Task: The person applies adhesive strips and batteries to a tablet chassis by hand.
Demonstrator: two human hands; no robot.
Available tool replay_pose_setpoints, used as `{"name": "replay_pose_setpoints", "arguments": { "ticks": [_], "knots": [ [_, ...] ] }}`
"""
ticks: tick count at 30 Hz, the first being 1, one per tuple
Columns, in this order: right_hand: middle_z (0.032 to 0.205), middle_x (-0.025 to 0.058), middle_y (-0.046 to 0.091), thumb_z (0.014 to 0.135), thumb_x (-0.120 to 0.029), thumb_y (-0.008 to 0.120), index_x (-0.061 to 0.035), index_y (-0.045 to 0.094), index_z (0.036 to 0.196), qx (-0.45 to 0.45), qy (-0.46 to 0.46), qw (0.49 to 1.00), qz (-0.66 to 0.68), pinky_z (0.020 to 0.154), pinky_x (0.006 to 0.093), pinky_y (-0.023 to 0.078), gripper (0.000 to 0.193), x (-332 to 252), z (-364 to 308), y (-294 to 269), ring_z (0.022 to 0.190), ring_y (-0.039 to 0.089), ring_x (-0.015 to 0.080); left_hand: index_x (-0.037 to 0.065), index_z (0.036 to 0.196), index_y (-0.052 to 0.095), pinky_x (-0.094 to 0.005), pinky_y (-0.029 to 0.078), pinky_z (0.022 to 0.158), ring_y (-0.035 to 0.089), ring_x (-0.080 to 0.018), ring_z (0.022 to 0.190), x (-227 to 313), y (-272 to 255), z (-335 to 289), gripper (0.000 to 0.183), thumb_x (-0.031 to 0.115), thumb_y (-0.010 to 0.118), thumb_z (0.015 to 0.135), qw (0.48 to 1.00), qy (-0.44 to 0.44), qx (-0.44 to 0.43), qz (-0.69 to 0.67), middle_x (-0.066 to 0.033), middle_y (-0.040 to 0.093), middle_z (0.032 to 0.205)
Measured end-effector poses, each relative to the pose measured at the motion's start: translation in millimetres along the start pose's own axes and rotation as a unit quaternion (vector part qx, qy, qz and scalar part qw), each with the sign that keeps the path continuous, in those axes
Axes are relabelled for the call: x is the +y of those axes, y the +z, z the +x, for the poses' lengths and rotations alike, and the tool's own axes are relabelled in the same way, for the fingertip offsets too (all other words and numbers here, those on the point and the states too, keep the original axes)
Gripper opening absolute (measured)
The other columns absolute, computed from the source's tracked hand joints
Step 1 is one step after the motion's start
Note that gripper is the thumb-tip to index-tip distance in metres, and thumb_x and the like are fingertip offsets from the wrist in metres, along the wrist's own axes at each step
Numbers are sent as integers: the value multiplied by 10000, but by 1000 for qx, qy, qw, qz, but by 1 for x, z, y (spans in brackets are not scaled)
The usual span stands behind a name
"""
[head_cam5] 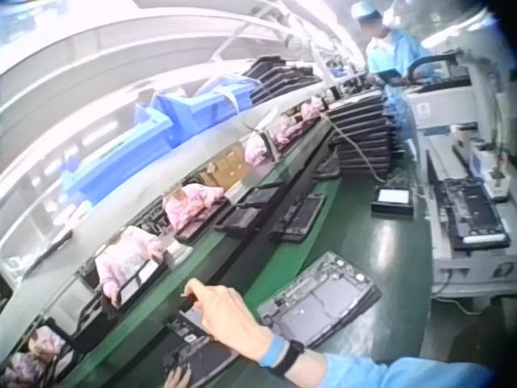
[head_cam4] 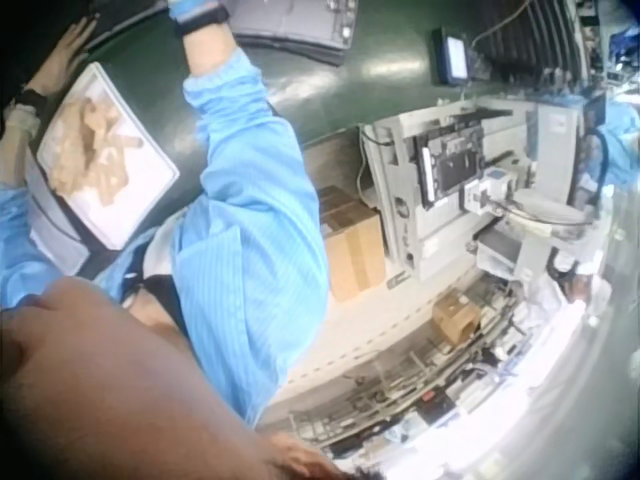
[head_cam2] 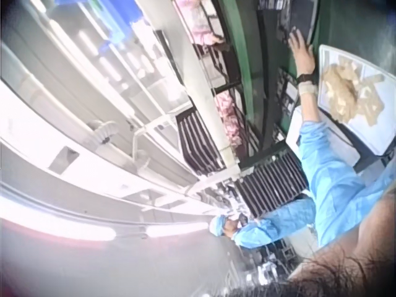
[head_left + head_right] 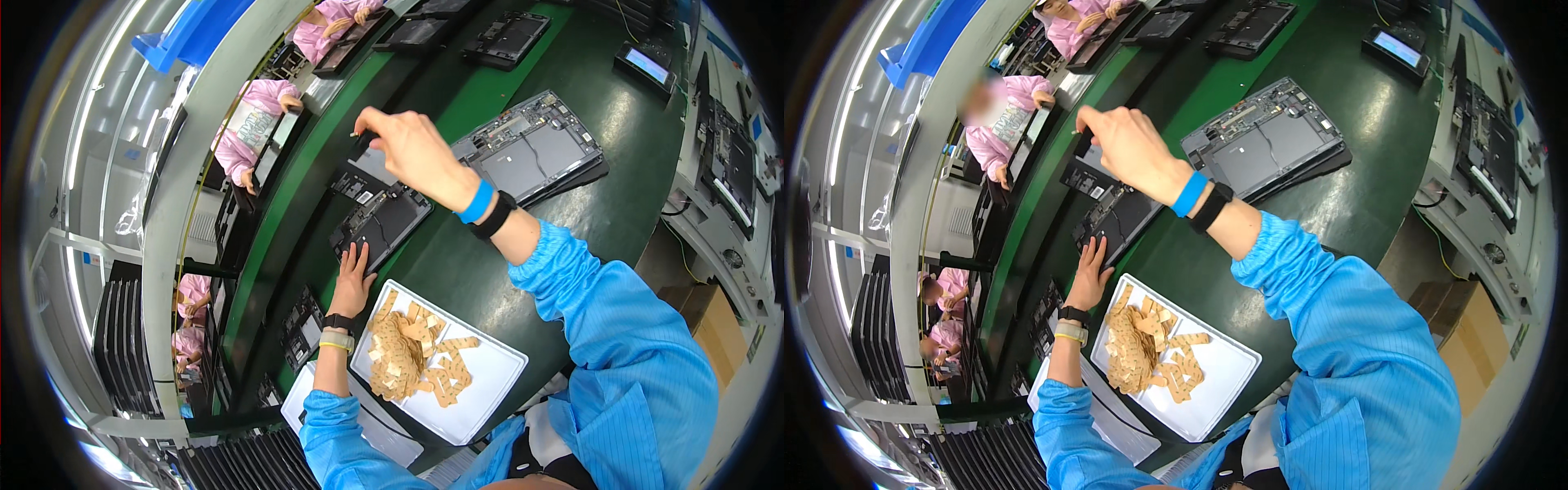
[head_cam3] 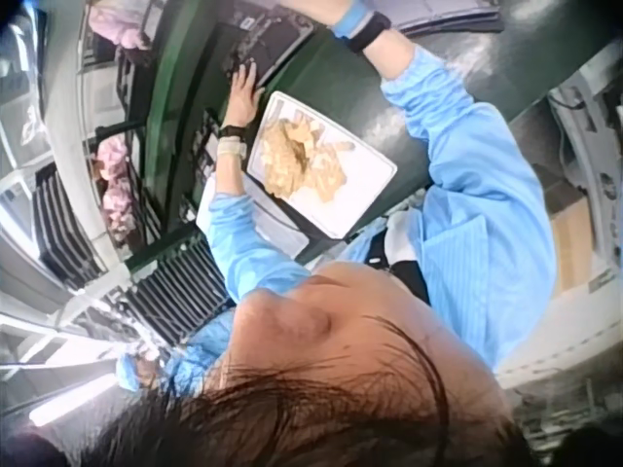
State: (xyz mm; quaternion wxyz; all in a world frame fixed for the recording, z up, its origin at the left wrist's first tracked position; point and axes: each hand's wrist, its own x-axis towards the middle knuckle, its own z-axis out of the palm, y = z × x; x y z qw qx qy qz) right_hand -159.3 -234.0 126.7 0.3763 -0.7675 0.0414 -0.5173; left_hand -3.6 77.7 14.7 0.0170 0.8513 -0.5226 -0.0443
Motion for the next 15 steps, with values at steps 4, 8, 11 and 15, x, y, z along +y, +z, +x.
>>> {"name": "replay_pose_setpoints", "arguments": {
  "ticks": [4, 8, 11, 15],
  "knots": [
    [958, 240, 705, 729, 99, 682, 8, 624, 1076, -39, -12, 997, -69, 761, 501, 592, 363, 16, -16, 33, 905, 725, 412, 42, 1487, 533, -488, 360, 1210, 402, -472, 1463, 51, 1, 22, 566, 314, 657, 1006, 997, -50, 34, 41, -284, 450, 1564],
    [1025, 272, 646, 784, 86, 691, 38, 574, 1091, -64, 46, 986, -148, 752, 509, 613, 331, 25, -20, 42, 891, 710, 470, 31, 1446, 557, -471, 479, 1095, 595, -404, 1290, 70, 8, 32, 559, 160, 740, 935, 987, 50, 147, -38, -261, 586, 1439],
    [954, 297, 685, 766, 97, 695, 68, 535, 1087, -88, 52, 968, -229, 734, 496, 629, 360, 30, -24, 42, 899, 727, 453, 41, 1445, 540, -279, 587, 850, 704, -171, 980, 72, 1, 40, 701, -109, 778, 803, 936, -82, 168, -298, -131, 713, 1220],
    [866, 307, 716, 759, 94, 700, 85, 525, 1041, -141, 96, 959, -226, 712, 485, 638, 332, 28, -27, 52, 884, 737, 467, 20, 1391, 580, -229, 582, 746, 691, -91, 856, 57, -3, 32, 587, -158, 718, 849, 890, -106, 220, -384, -93, 737, 1079]
  ]
}}
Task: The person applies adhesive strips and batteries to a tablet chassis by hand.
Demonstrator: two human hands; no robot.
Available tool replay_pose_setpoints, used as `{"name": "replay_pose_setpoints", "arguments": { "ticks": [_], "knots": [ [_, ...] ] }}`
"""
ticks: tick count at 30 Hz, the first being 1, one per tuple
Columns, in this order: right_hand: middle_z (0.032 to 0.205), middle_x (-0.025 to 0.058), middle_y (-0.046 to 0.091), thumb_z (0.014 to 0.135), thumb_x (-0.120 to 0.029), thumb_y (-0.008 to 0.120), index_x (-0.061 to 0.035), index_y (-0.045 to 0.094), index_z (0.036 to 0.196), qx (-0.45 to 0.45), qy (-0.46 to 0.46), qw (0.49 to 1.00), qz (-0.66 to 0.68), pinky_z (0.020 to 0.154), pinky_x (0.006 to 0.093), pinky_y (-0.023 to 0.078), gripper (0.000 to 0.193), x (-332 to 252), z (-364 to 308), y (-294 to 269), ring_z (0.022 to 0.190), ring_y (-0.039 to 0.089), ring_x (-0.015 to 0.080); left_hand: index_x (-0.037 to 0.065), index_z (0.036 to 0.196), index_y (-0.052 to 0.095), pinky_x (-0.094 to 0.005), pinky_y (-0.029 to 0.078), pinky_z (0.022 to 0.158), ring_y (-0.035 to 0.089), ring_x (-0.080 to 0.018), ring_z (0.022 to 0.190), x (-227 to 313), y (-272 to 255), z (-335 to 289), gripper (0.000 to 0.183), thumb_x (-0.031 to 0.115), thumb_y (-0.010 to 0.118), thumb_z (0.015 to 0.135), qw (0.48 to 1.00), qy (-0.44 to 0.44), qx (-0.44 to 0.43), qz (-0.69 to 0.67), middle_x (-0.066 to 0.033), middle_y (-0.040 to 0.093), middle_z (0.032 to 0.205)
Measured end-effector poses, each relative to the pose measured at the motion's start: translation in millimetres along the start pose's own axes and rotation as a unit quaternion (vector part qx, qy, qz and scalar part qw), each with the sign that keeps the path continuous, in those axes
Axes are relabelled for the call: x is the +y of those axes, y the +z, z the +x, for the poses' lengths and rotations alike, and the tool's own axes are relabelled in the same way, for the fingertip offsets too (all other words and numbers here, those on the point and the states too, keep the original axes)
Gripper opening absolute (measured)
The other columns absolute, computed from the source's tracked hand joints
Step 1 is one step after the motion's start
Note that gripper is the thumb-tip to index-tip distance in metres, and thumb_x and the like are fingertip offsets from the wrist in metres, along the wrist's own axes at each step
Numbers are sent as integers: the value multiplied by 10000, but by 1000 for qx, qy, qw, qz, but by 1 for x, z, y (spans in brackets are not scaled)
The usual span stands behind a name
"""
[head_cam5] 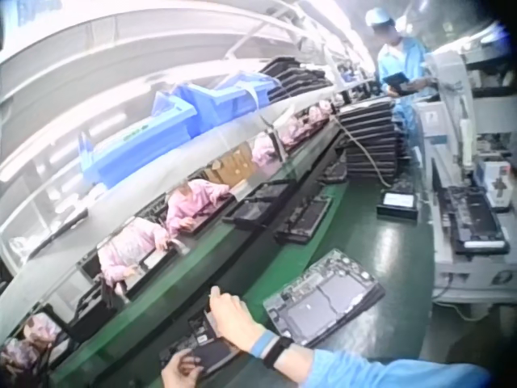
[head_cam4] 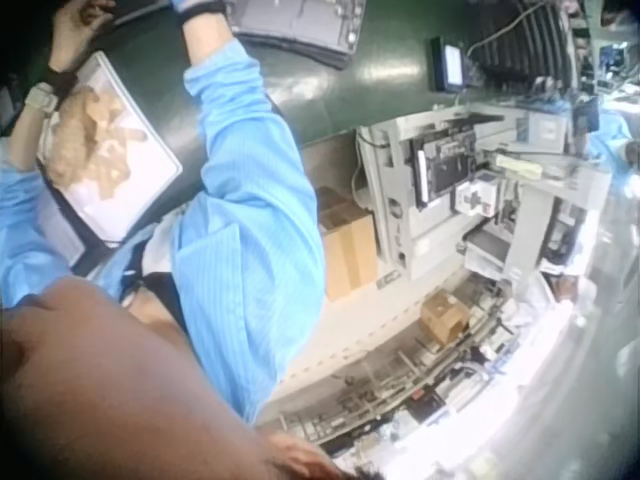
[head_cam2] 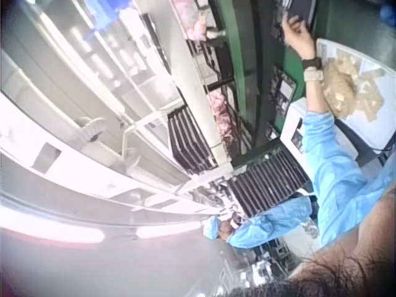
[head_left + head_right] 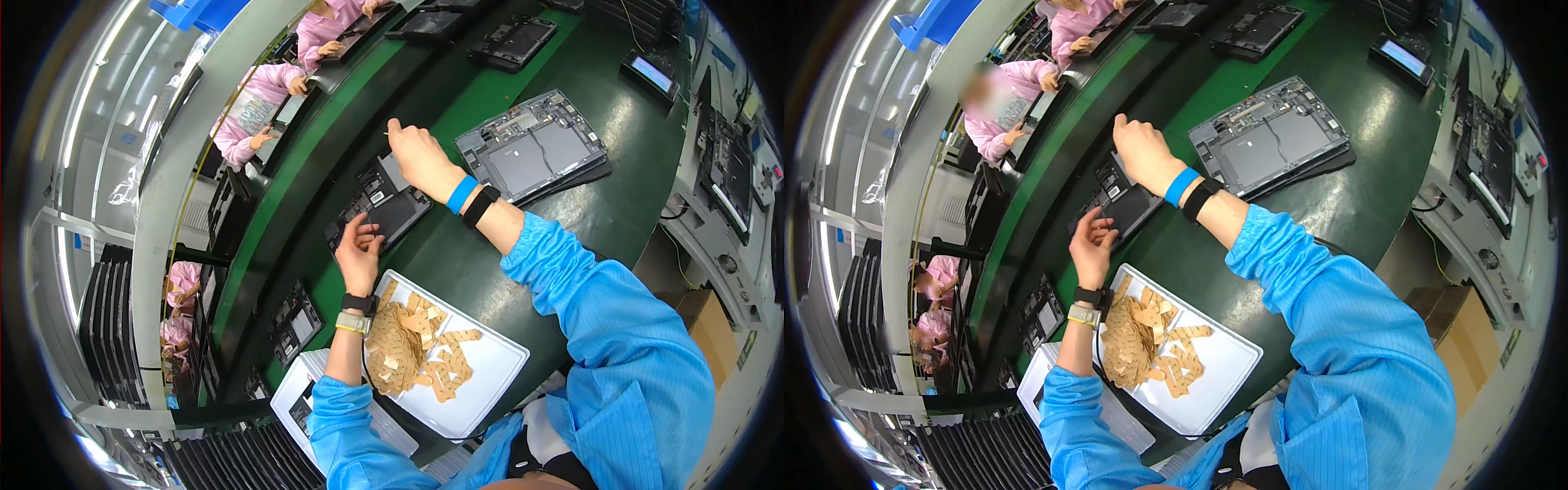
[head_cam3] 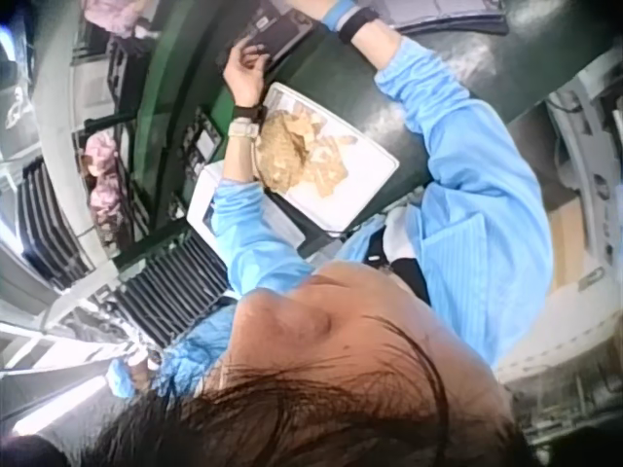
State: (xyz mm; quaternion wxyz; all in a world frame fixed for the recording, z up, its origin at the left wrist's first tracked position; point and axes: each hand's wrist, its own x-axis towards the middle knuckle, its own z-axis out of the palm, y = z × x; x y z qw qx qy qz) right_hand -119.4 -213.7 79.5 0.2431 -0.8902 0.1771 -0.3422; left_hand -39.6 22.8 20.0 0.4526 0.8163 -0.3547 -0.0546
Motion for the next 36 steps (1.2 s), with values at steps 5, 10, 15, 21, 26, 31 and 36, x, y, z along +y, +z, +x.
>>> {"name": "replay_pose_setpoints", "arguments": {
  "ticks": [5, 10, 15, 21, 26, 31, 36],
  "knots": [
    [832, 325, 685, 743, 126, 667, 71, 475, 1058, -21, -11, 998, 50, 704, 526, 613, 372, -11, -15, 24, 839, 708, 507, 13, 1447, 507, -222, 580, 766, 708, -94, 852, 20, -19, -11, 636, -139, 722, 869, 994, -5, 37, -101, -124, 757, 1099],
    [915, 292, 715, 761, 86, 688, 49, 550, 1115, -97, 6, 990, 98, 771, 557, 585, 382, -11, -30, 66, 937, 709, 483, 22, 1461, 500, -252, 592, 826, 723, -121, 903, 3, -33, -22, 629, -78, 750, 893, 995, 6, 55, -78, -153, 758, 1131],
    [996, 221, 749, 763, 13, 780, -16, 643, 1122, -121, -13, 981, 151, 858, 489, 566, 386, 4, -29, 81, 991, 719, 412, 30, 1538, 421, -461, 391, 1184, 475, -364, 1425, -3, -37, -23, 977, 195, 950, 733, 948, 138, 68, 280, -227, 509, 1523],
    [1019, 200, 756, 768, 1, 789, -19, 682, 1146, -141, -18, 979, 148, 856, 469, 569, 393, 2, -28, 86, 992, 721, 395, -13, 1520, 417, -509, 322, 1225, 359, -424, 1487, -39, -45, -9, 1145, 311, 1003, 592, 954, 150, 3, 259, -236, 439, 1578],
    [972, 165, 759, 768, 2, 782, -19, 696, 1129, -175, -22, 972, 152, 893, 448, 558, 371, 11, -24, 89, 1010, 706, 372, -16, 1492, 467, -450, 431, 1144, 511, -380, 1342, -37, -48, -6, 1098, 294, 1006, 588, 954, 124, -12, 274, -208, 533, 1457],
    [1265, 170, 659, 717, -155, 869, -50, 669, 1236, -257, -111, 951, 133, 1045, 430, 466, 566, 25, -22, 79, 1266, 531, 363, -31, 1414, 552, -443, 448, 1125, 538, -367, 1310, -34, -55, -1, 1055, 358, 1015, 550, 951, 83, -40, 294, -208, 567, 1404],
    [1571, 233, 369, 544, -386, 982, -5, 435, 1493, -340, -163, 924, 71, 1179, 582, 319, 1160, 19, -30, 75, 1507, 290, 409, -15, 1411, 559, -443, 445, 1129, 539, -369, 1315, -42, -63, 0, 1065, 388, 1016, 538, 955, 63, -55, 284, -201, 590, 1373]
  ]
}}
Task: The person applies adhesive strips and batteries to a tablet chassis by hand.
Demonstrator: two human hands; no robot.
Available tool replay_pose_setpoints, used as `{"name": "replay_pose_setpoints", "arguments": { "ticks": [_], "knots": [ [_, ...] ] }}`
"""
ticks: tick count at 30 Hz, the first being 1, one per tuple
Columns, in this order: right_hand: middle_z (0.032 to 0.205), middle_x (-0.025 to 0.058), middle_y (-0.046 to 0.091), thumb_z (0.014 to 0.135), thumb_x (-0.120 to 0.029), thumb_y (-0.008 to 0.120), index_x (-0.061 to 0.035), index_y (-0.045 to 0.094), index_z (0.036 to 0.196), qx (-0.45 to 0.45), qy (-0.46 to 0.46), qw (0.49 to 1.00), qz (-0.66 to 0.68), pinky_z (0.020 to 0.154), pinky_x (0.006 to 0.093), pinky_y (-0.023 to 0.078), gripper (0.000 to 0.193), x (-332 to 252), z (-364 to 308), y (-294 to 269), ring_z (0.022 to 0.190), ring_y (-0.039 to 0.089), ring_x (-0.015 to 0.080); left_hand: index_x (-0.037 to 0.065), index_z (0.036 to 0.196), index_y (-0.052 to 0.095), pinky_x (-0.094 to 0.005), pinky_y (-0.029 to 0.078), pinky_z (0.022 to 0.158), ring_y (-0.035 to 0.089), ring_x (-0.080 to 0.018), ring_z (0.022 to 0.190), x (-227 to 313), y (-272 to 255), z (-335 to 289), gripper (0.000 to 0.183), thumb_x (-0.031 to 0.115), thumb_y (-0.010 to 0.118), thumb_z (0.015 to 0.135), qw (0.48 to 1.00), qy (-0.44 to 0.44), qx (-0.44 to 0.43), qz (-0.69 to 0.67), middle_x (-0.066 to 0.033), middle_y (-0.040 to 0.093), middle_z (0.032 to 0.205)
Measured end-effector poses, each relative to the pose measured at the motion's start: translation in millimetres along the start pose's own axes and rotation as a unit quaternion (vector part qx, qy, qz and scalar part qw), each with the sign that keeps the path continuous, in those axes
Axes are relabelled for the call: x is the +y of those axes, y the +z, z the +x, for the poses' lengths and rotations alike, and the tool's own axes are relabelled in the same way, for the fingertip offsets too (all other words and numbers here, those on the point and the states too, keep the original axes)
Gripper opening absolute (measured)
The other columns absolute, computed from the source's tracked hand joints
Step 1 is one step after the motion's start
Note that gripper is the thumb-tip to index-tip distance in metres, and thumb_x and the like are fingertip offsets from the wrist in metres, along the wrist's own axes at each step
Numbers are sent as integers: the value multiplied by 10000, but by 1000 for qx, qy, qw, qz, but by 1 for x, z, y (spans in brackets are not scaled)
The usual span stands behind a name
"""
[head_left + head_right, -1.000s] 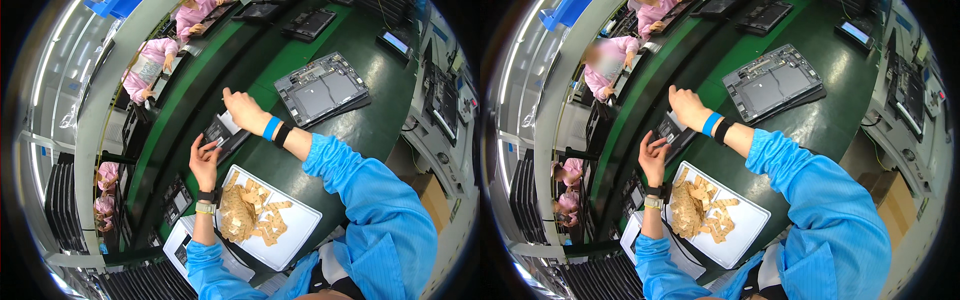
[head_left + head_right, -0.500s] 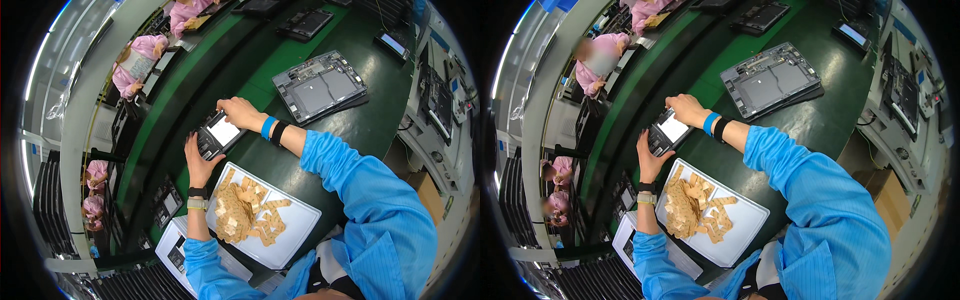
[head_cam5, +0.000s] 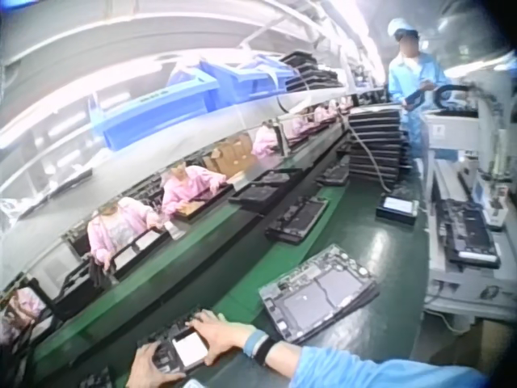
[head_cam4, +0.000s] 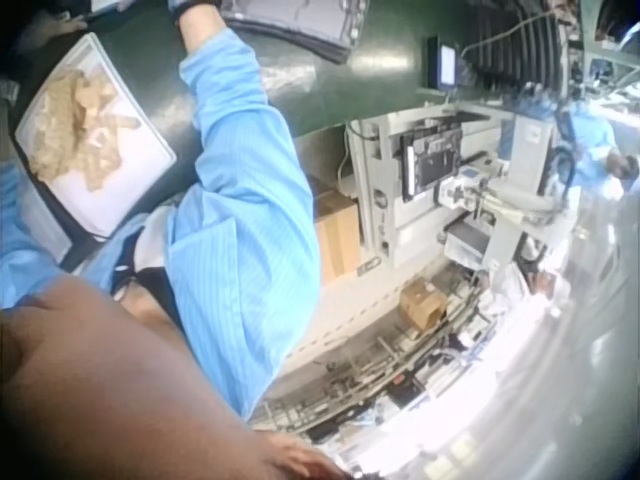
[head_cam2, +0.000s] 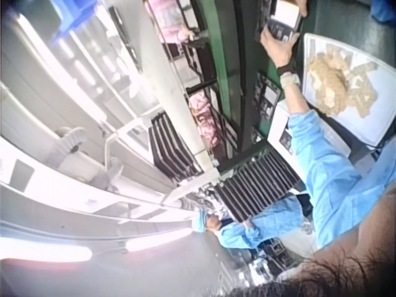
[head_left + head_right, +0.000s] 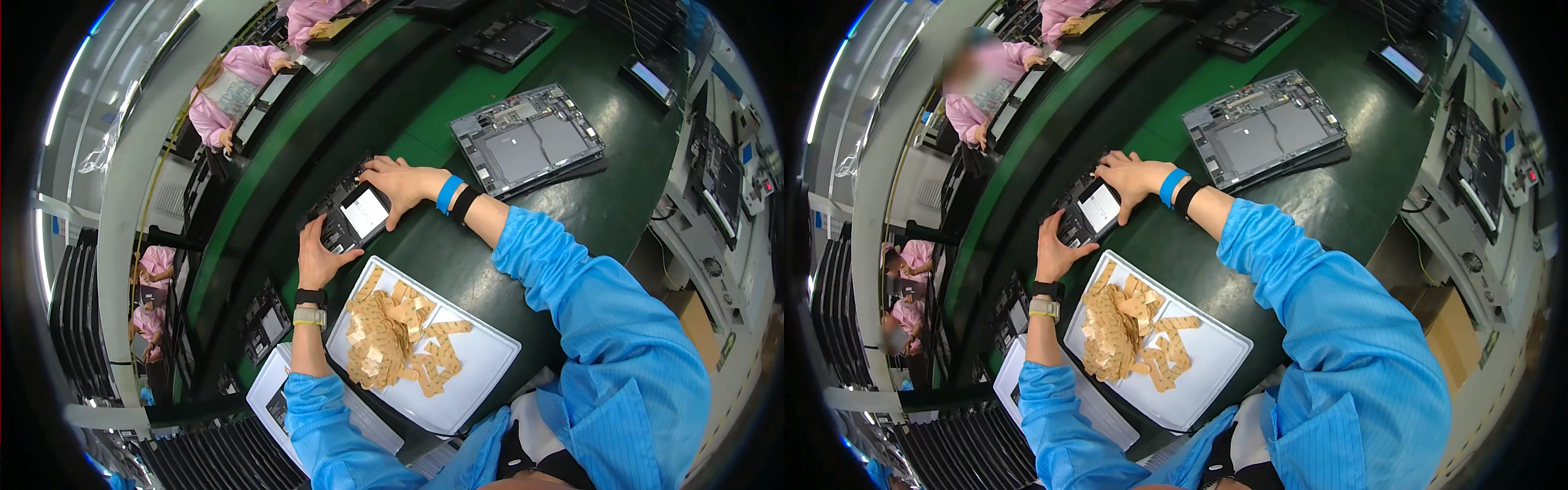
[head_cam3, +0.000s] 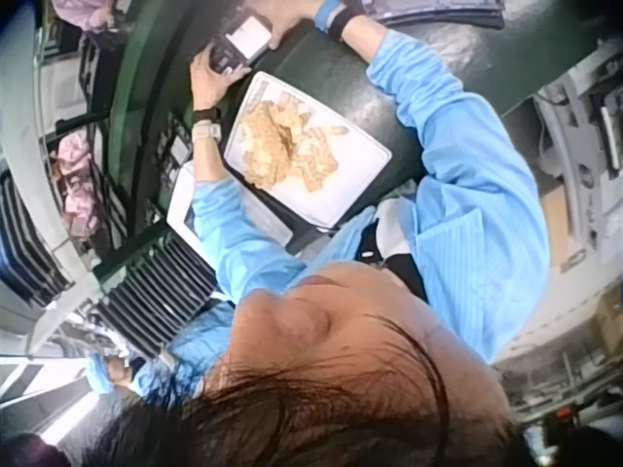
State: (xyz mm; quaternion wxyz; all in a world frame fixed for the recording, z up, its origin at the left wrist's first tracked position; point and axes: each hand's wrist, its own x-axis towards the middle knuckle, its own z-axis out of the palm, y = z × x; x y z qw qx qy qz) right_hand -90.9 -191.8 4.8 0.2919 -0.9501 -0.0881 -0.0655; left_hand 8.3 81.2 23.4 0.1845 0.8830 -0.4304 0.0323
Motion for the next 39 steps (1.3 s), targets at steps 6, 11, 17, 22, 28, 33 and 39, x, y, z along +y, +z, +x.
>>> {"name": "replay_pose_setpoints", "arguments": {
  "ticks": [6, 11, 17, 22, 28, 33, 39],
  "knots": [
    [1577, 240, 357, 559, -337, 986, -1, 430, 1494, 12, -23, 999, -24, 1224, 591, 289, 1138, -3, 2, 3, 1543, 217, 452, 1, 1380, 573, -443, 447, 1130, 538, -365, 1323, 1, -7, 2, 1040, 425, 1011, 538, 999, -18, -25, 14, -191, 586, 1380],
    [1581, 247, 352, 559, -338, 991, 2, 449, 1483, -6, -26, 1000, -11, 1228, 587, 291, 1124, -9, 4, 1, 1546, 197, 468, 9, 1366, 583, -434, 450, 1132, 535, -376, 1326, 1, -11, -4, 1041, 450, 1010, 526, 999, -29, -32, 18, -203, 570, 1398],
    [1648, 267, 276, 647, -528, 919, 9, 466, 1512, -8, -19, 996, -84, 1221, 576, 290, 1115, -3, -1, 19, 1571, 138, 472, -8, 1523, 478, -471, 355, 1210, 354, -423, 1513, -36, 2, -12, 1156, 506, 972, 613, 996, 8, -79, 32, -296, 355, 1623],
    [1686, 214, 273, 844, -605, 746, 52, 452, 1521, -16, -60, 979, -194, 1238, 559, 264, 988, -16, 0, 26, 1590, 122, 434, -15, 1559, 422, -519, 287, 1237, 278, -438, 1547, -37, 1, -14, 1105, 583, 870, 745, 990, 20, -96, 102, -297, 282, 1660],
    [1661, 211, 333, 930, -568, 647, 60, 489, 1496, 64, -55, 962, -258, 1248, 542, 254, 860, -40, -14, 64, 1582, 193, 400, 1, 1624, 266, -531, 276, 1240, 251, -442, 1554, -43, 8, -36, 1047, 566, 751, 888, 987, 13, -98, 127, -265, 267, 1677],
    [1624, 246, 381, 982, -495, 599, 88, 484, 1483, 86, -84, 956, -268, 1242, 527, 267, 778, -29, -11, 73, 1544, 301, 393, -39, 1622, 218, -521, 281, 1241, 246, -452, 1552, -42, 12, -41, 1007, 532, 701, 946, 985, 9, -91, 143, -274, 247, 1680],
    [1520, 274, 504, 977, -340, 604, 105, 550, 1415, 112, -140, 932, -316, 1174, 536, 334, 627, -35, -28, 79, 1466, 417, 421, -161, 1548, 263, -497, 285, 1245, 292, -516, 1506, -41, 23, -59, 970, 520, 657, 982, 986, 8, -53, 158, -379, 305, 1604]
  ]
}}
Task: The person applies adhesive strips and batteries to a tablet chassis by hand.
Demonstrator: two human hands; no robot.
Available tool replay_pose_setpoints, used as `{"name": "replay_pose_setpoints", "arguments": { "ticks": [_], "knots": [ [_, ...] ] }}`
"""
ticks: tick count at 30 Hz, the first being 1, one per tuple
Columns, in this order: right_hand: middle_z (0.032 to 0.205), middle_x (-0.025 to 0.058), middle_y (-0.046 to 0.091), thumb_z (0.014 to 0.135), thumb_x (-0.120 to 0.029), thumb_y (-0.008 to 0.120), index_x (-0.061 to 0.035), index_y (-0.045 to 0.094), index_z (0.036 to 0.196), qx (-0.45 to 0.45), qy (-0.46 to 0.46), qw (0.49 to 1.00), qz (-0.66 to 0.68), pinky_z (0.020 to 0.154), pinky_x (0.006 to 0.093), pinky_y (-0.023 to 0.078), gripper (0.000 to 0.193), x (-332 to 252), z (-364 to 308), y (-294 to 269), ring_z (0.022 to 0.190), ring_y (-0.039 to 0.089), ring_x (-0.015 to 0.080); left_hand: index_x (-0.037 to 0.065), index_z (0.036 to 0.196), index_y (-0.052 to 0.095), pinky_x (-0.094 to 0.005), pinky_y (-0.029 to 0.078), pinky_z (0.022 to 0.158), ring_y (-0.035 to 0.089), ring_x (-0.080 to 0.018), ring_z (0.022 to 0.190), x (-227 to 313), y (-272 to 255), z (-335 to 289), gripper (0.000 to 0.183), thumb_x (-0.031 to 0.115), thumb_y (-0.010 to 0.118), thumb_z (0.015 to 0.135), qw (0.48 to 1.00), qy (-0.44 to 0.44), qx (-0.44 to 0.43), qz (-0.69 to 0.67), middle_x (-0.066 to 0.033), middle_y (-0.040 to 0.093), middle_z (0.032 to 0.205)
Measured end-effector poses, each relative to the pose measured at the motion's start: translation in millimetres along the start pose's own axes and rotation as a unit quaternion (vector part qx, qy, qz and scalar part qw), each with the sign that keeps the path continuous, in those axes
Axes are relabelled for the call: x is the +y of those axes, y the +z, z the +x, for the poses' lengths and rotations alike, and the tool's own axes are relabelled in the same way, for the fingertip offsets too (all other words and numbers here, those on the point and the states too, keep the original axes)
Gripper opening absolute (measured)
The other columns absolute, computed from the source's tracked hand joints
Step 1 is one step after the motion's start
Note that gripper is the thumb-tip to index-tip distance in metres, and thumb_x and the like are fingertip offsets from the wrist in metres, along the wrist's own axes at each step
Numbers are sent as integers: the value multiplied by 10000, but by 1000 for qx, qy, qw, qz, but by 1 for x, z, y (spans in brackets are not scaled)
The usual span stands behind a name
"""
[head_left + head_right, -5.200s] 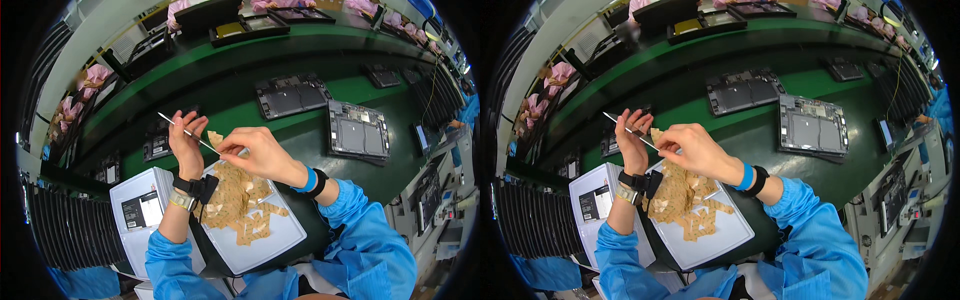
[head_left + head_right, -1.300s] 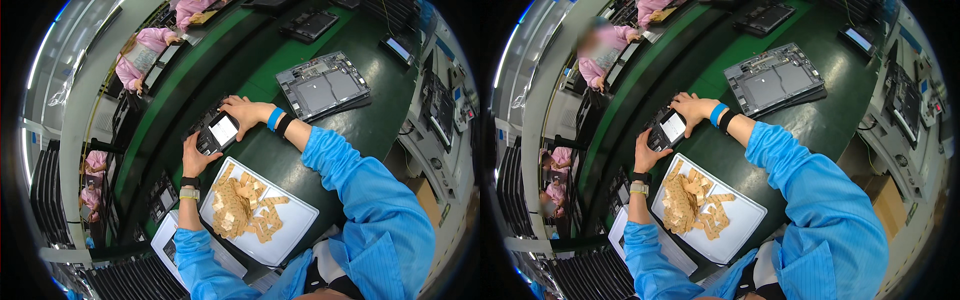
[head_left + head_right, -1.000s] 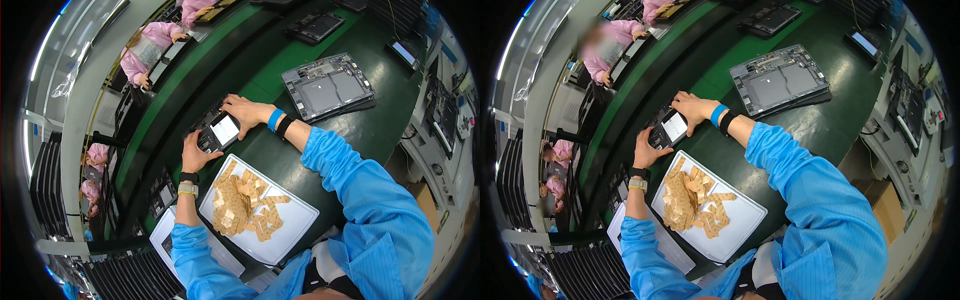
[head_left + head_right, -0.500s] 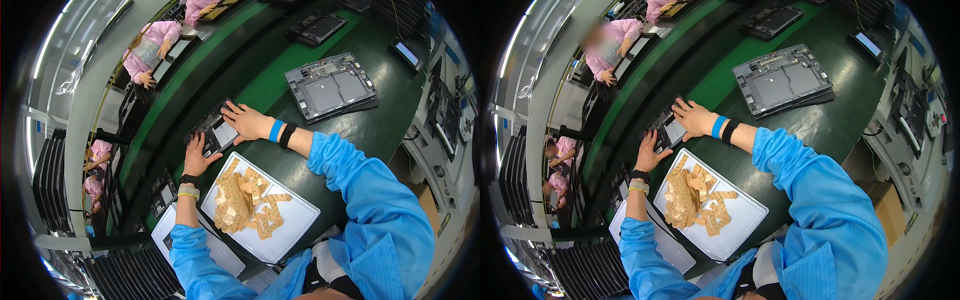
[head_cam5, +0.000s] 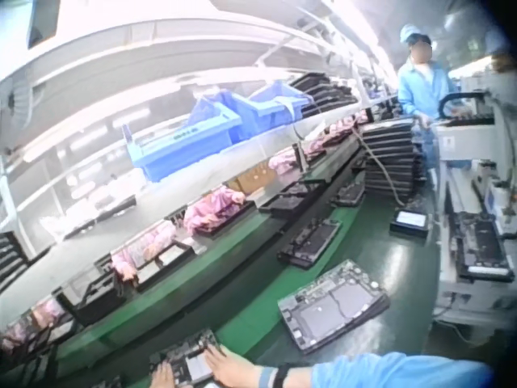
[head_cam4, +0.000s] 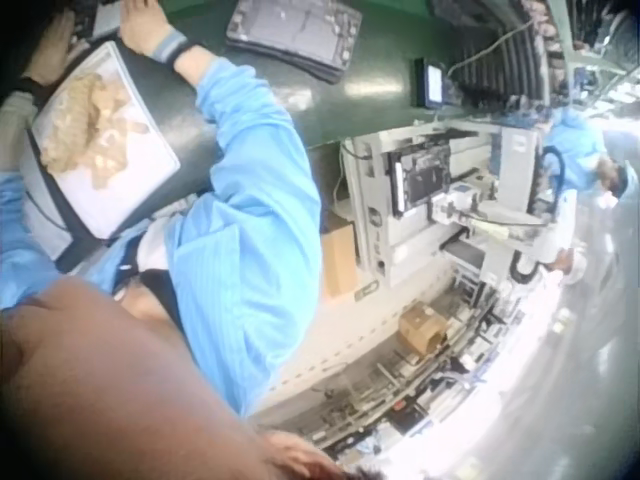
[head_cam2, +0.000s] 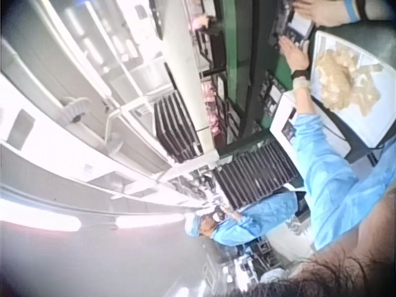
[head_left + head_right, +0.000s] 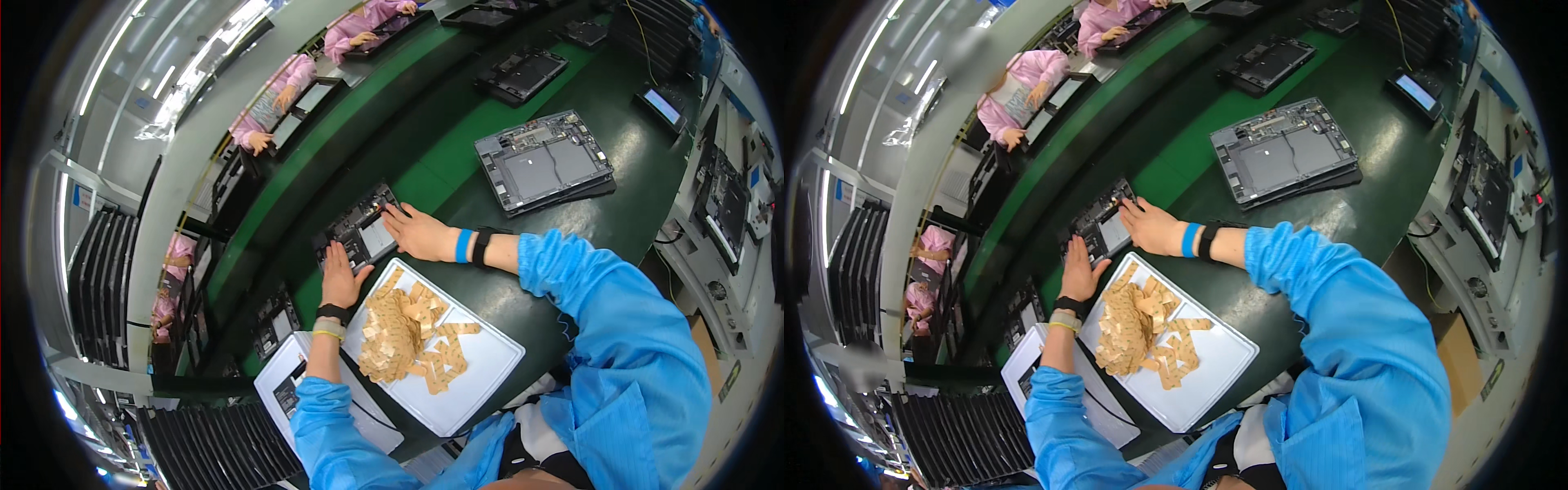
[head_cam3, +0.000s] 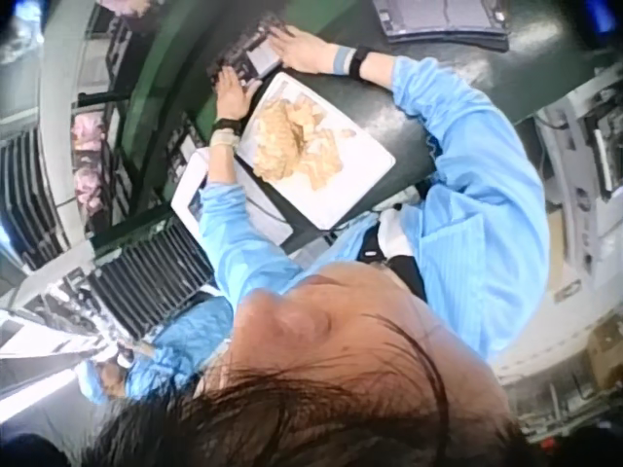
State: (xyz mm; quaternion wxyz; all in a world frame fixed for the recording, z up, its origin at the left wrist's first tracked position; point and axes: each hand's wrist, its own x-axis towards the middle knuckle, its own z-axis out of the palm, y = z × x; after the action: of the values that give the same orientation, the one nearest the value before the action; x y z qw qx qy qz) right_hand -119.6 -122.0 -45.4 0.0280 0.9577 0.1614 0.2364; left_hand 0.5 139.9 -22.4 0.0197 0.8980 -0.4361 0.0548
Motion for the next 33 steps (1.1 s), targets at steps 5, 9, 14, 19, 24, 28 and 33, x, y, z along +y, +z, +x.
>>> {"name": "replay_pose_setpoints", "arguments": {
  "ticks": [5, 9, 14, 19, 24, 28, 33],
  "knots": [
    [1503, 255, 527, 984, -355, 607, 93, 564, 1402, -27, -37, 998, 44, 1164, 560, 336, 615, 2, 4, -13, 1486, 387, 418, -162, 1545, 274, -495, 312, 1231, 321, -512, 1496, -6, 0, -13, 980, 544, 650, 978, 999, -29, 3, 17, -379, 308, 1603],
    [1541, 268, 478, 980, -415, 634, 81, 538, 1413, -25, -14, 997, 76, 1167, 563, 331, 666, 1, 20, -4, 1498, 364, 429, -161, 1516, 349, -495, 306, 1234, 358, -507, 1480, 8, -5, -15, 975, 620, 586, 981, 997, -75, 3, 33, -377, 363, 1578],
    [1548, 305, 451, 971, -450, 639, 104, 508, 1429, -4, 20, 997, 72, 1198, 508, 337, 731, -7, 29, 2, 1449, 434, 441, -157, 1481, 410, -508, 314, 1229, 399, -479, 1467, 20, -7, -38, 841, 560, 472, 1045, 989, -131, -32, 67, -358, 422, 1552],
    [1288, 254, 661, 923, -379, 692, 78, 697, 1165, -32, 0, 998, 54, 1096, 459, 449, 517, -16, 37, -7, 1272, 606, 389, -100, 1515, 412, -485, 340, 1221, 419, -454, 1462, 32, -61, -83, 699, 447, 437, 1079, 978, -150, -143, -1, -318, 472, 1533],
    [1072, 151, 738, 892, -279, 725, 0, 756, 906, 3, -18, 998, 64, 982, 409, 508, 281, -26, 30, -5, 1130, 686, 298, 28, 1547, 437, -466, 381, 1187, 490, -430, 1413, 27, -118, -116, 610, 279, 620, 1021, 988, -32, 42, -144, -259, 529, 1508],
    [1011, 113, 748, 865, -238, 743, -30, 748, 833, 48, 7, 989, 138, 903, 386, 528, 211, -25, 18, -9, 1056, 709, 257, 37, 1371, 617, -366, 552, 966, 700, -342, 1113, 19, -196, -154, 550, 283, 787, 910, 964, -193, -56, -174, -182, 721, 1249],
    [886, 87, 731, 847, -196, 741, -65, 737, 758, 97, 3, 984, 148, 834, 363, 526, 159, -29, 23, -10, 946, 710, 241, 49, 1303, 658, -386, 533, 1000, 659, -308, 1098, -44, -193, -253, 863, 350, 1003, 572, 962, -223, -105, -114, -134, 691, 1190]
  ]
}}
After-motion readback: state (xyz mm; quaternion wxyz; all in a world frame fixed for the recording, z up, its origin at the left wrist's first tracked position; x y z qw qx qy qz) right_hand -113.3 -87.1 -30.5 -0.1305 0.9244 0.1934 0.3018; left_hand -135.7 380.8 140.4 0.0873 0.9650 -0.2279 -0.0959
